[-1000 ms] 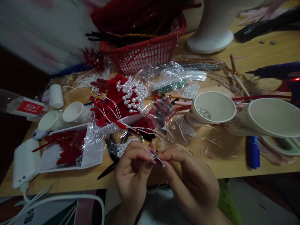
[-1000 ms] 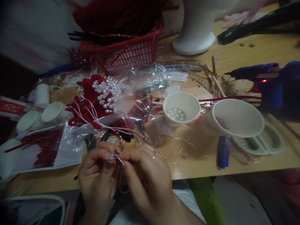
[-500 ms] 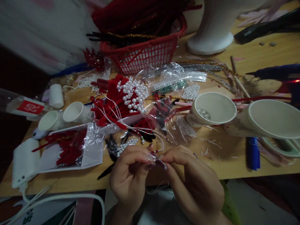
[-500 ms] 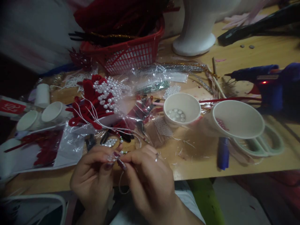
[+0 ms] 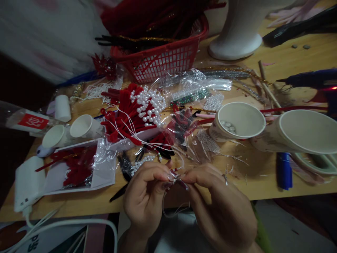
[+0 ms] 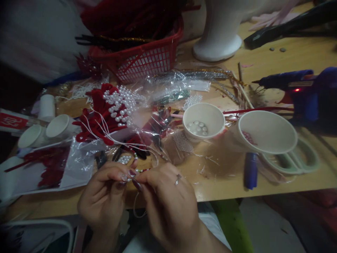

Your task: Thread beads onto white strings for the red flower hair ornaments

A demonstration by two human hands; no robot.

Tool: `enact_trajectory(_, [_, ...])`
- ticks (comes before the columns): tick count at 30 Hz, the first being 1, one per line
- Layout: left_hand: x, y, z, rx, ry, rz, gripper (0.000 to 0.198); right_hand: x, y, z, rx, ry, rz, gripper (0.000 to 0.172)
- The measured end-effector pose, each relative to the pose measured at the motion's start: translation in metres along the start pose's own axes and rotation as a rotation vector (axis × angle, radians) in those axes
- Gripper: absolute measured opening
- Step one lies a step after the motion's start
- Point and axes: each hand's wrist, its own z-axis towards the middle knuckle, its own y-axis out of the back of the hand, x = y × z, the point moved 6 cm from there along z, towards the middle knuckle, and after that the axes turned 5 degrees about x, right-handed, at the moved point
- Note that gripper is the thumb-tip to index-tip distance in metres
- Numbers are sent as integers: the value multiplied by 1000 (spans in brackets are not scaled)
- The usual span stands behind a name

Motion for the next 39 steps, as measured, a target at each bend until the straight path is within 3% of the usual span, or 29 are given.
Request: enact_trajectory(39, [5, -1, -5, -36, 55, 62, 10, 0, 1, 0, -24, 10, -52, 23])
